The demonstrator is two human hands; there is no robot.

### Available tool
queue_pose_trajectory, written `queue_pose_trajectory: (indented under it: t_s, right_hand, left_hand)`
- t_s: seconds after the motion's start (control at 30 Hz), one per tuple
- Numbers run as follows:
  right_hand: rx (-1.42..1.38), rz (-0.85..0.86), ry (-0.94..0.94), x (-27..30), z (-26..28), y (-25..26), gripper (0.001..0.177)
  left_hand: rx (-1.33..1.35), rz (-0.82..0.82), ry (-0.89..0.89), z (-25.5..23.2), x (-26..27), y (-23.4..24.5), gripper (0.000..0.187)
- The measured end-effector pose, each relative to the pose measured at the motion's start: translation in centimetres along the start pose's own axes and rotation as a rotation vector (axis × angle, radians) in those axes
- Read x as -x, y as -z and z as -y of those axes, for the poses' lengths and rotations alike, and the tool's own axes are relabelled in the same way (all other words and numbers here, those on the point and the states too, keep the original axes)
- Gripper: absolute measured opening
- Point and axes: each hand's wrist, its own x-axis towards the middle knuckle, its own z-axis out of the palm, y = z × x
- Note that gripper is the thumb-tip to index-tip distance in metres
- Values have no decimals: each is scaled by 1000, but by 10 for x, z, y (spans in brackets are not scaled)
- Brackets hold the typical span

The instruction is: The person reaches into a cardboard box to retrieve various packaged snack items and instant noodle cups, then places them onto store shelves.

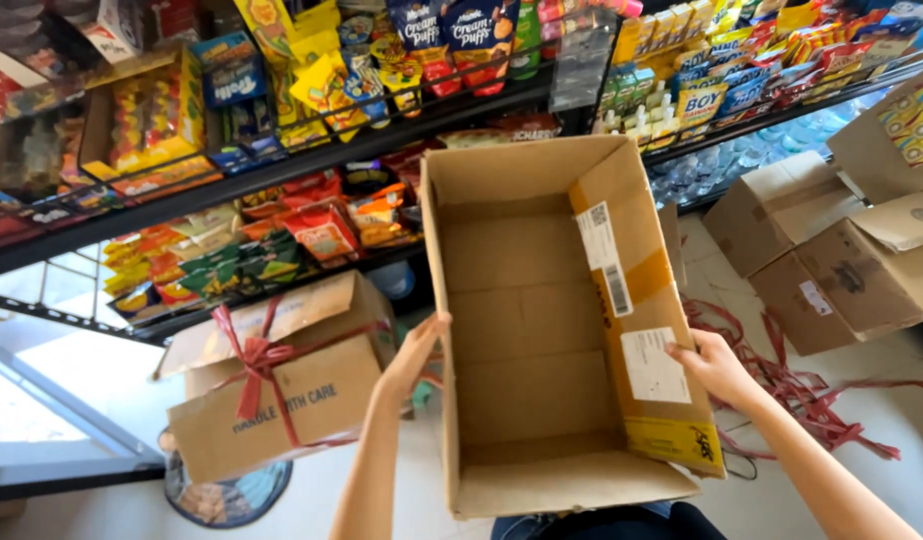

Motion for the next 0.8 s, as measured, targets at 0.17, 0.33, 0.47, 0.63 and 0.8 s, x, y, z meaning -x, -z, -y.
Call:
queue_pose_trajectory:
  t_s: [0.17, 0.33, 0.47, 0.63, 0.8]
  right_hand:
    - [146, -42, 73, 6, 50, 10, 31]
    - [501, -399, 341, 7, 126, -2, 56]
    - [1050, -238, 593, 5, 211, -35, 60]
    - [1554, 456, 366, -61, 132, -88, 43]
    - [1694, 614, 439, -91, 77, -101, 27]
  left_hand:
    - [-512, -480, -667, 14, -1, -20, 45]
    - [-392, -448, -597, -10, 36, -30, 37]
    - [-323, -435, -655, 15, 28, -26, 40]
    - [-367, -428, -572, -14, 79, -40, 51]
    - [-393, -513, -484, -8, 93, -36, 54]
